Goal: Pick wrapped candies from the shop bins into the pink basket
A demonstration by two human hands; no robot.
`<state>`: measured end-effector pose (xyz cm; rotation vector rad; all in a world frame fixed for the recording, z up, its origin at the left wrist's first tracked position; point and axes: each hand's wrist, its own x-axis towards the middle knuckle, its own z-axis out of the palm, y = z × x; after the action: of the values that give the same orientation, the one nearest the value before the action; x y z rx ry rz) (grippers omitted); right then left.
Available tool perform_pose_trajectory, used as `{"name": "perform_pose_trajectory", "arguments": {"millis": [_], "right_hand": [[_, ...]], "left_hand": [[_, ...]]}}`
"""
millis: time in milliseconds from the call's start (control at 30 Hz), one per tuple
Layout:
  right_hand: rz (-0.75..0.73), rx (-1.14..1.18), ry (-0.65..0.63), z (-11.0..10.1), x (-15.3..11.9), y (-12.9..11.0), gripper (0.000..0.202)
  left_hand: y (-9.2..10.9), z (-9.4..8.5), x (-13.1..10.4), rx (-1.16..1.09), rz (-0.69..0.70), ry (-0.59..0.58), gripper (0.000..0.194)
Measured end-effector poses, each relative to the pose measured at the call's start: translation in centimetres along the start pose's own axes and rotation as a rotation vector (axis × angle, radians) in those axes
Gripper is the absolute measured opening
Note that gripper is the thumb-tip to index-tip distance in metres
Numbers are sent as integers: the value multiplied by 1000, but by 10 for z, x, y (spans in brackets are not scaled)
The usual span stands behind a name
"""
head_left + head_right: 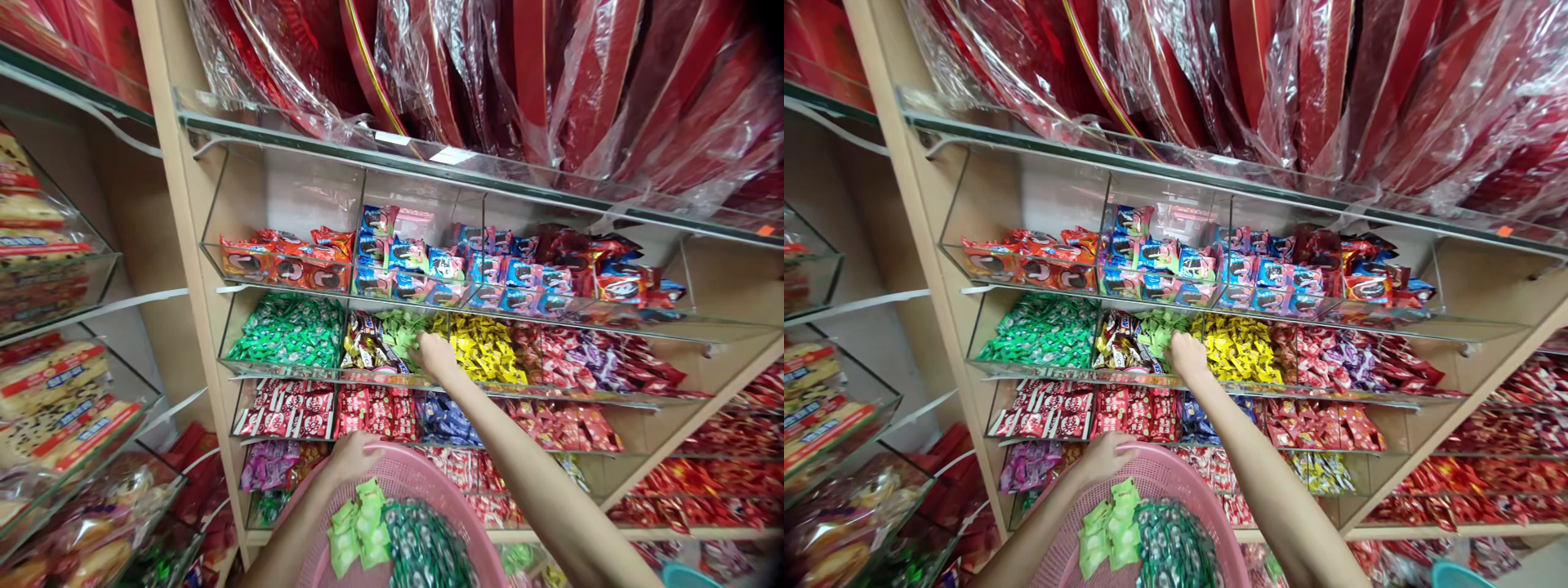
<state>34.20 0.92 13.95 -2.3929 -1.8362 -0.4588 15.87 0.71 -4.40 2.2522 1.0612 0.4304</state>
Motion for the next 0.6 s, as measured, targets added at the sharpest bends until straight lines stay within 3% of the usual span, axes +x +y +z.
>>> {"name": "perform_pose_trajectory", "arguments": {"millis": [300,467,533,600], "right_hand": [[-1,-26,63,-4,-9,1,26],[26,53,115,-20,-36,15,33],[-52,221,102,-25,-54,20,35],[-232,455,-6,-21,-76,21,34]], "left_hand": [[-1,-1,1,-22,25,-2,39],[-5,3,4,-38,14,10,38],[-7,5,6,-50,-1,5,39],[-8,7,7,-68,-14,-11,39]]}}
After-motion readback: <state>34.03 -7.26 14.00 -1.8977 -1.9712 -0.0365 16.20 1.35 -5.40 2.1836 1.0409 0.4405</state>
